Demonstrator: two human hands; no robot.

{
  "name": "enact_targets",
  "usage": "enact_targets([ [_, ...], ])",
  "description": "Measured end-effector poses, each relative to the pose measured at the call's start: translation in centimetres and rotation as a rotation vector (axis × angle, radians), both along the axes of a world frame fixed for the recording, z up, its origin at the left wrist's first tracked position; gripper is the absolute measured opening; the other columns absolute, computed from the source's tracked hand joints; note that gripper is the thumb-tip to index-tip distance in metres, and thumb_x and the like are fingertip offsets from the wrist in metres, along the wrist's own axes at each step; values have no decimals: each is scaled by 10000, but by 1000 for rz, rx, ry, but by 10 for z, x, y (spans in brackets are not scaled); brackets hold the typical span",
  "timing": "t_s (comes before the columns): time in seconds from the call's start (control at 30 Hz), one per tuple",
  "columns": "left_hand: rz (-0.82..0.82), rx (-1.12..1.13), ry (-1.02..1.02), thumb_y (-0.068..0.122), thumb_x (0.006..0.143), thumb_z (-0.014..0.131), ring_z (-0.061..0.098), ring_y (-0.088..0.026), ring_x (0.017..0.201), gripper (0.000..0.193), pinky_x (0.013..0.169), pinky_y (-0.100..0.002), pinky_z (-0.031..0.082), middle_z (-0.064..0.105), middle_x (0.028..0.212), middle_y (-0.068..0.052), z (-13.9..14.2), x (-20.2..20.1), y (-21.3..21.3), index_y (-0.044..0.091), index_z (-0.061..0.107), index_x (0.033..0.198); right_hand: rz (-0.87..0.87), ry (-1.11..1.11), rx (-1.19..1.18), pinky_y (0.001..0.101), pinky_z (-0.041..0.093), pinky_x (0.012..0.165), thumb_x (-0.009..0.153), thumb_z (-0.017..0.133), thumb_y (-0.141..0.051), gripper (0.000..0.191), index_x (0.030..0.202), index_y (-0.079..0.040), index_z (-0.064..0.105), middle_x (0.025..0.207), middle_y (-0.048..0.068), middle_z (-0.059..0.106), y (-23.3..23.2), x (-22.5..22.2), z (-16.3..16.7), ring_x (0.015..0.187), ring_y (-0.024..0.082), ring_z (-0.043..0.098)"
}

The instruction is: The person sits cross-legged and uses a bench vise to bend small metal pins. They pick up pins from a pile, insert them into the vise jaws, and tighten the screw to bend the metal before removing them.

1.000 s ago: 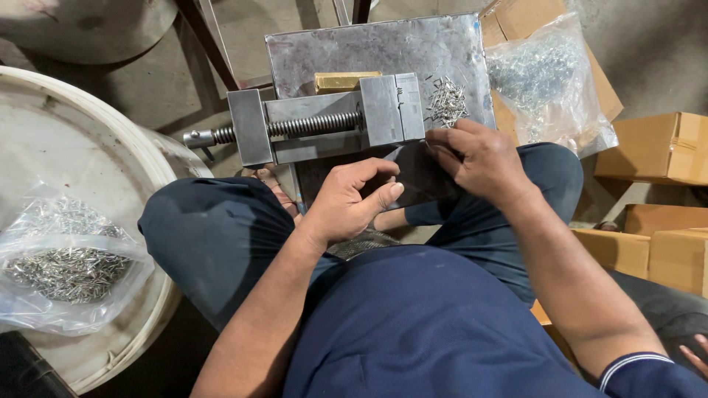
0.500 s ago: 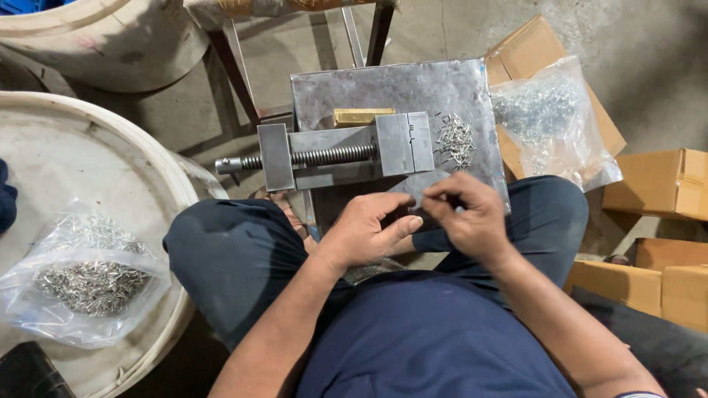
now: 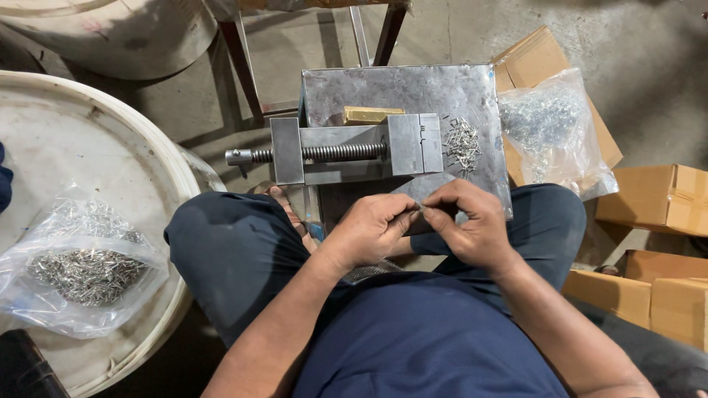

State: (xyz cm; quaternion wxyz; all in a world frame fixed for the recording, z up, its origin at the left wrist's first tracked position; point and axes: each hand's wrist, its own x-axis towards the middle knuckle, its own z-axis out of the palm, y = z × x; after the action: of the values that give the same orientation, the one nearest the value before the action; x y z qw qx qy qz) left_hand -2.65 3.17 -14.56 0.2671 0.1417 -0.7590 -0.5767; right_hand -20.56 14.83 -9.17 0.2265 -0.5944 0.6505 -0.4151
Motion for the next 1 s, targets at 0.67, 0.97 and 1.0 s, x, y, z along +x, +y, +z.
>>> enact_targets([
  [0.67, -33, 254, -42, 239, 954, 710, 743, -181, 869, 357, 798, -314, 589, 762, 974, -136, 13, 3, -5, -23, 667, 1192, -36, 355, -117, 282, 587, 701, 939, 754, -13, 88, 1025, -20, 739, 989, 96, 726, -74, -18, 49, 829, 185, 732],
  [0.97, 4, 178, 4, 217, 950, 723, 726, -170, 847, 323, 782, -303, 577, 752, 945, -119, 9, 2, -3, -6, 676, 1179, -206, 319, -59, 315, 555, 705, 994, 734, -60, 105, 1095, -38, 758, 975, 98, 721, -71, -52, 38, 796, 195, 709],
  [1.0, 16, 156, 16, 206, 950, 729, 716, -163, 845, 313, 776, -302, 571, 746, 942, -113, 8, 2, -3, -5, 678, 1176, -243, 359, -25, 320, 550, 694, 990, 742, -79, 104, 1085, -42, 762, 977, 104, 724, -74, -61, 36, 778, 196, 705],
])
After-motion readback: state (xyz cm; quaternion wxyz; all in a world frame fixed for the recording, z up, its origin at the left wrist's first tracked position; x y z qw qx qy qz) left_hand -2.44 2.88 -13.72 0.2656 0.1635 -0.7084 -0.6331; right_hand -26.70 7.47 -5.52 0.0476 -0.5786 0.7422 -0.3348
